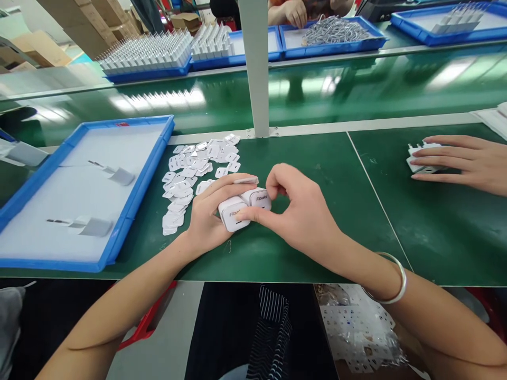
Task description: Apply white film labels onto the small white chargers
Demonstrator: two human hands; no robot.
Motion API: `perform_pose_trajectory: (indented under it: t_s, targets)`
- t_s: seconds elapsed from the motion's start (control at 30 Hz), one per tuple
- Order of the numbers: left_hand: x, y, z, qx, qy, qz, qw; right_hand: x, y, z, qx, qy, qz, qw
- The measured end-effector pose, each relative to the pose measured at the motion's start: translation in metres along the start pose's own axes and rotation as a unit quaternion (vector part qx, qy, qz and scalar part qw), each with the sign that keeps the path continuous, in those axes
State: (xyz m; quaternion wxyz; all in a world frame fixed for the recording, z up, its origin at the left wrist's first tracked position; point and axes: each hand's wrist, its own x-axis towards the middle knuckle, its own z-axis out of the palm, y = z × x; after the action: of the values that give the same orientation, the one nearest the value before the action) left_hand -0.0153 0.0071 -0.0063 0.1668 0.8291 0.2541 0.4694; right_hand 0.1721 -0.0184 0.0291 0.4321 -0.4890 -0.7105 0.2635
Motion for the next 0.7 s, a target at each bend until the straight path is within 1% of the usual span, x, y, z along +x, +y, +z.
perform_pose_trajectory:
  t_s: [0.03,0.07,0.1,0.17,0.2,0.23,0.3,0.37,0.47,0.53,0.6,0.7]
  targets:
    - [0.001,0.002,-0.001,-0.01,0.005,-0.006,1.0,0.0,0.002,0.002,0.032,0.002,0.004,0.999]
    - [0.003,0.004,-0.001,-0.024,0.011,-0.012,1.0,0.0,0.004,0.003,0.087,-0.015,0.018,0.996]
    - [0.004,0.006,-0.002,-0.037,0.017,-0.018,0.999,0.0,0.005,0.005,0.158,-0.045,0.038,0.986]
    - [0.006,0.009,-0.003,-0.057,0.027,-0.027,0.998,-0.001,0.006,0.007,0.298,-0.111,0.084,0.944]
    - [0.007,0.009,-0.003,-0.062,0.03,-0.028,0.997,-0.001,0.006,0.007,0.346,-0.131,0.106,0.923]
    - [0.007,0.01,-0.004,-0.064,0.032,-0.028,0.997,-0.001,0.005,0.007,0.375,-0.14,0.123,0.908]
    - [0.006,0.009,-0.004,-0.062,0.03,-0.026,0.997,-0.002,0.002,0.007,0.396,-0.142,0.145,0.896]
    - [0.005,0.01,-0.005,-0.059,0.027,-0.023,0.998,-0.002,-0.001,0.007,0.395,-0.14,0.156,0.894]
    - [0.004,0.01,-0.003,-0.053,0.023,-0.022,0.998,-0.001,-0.002,0.007,0.366,-0.143,0.152,0.907]
    - [0.005,0.009,-0.002,-0.054,0.026,-0.035,0.998,0.001,0.001,0.007,0.33,-0.132,0.135,0.925]
    - [0.006,0.006,0.0,-0.063,0.027,-0.053,0.996,0.003,0.006,0.007,0.307,-0.124,0.124,0.935]
    - [0.006,-0.002,0.007,-0.084,0.025,-0.062,0.994,0.005,0.014,0.008,0.307,-0.156,0.139,0.928]
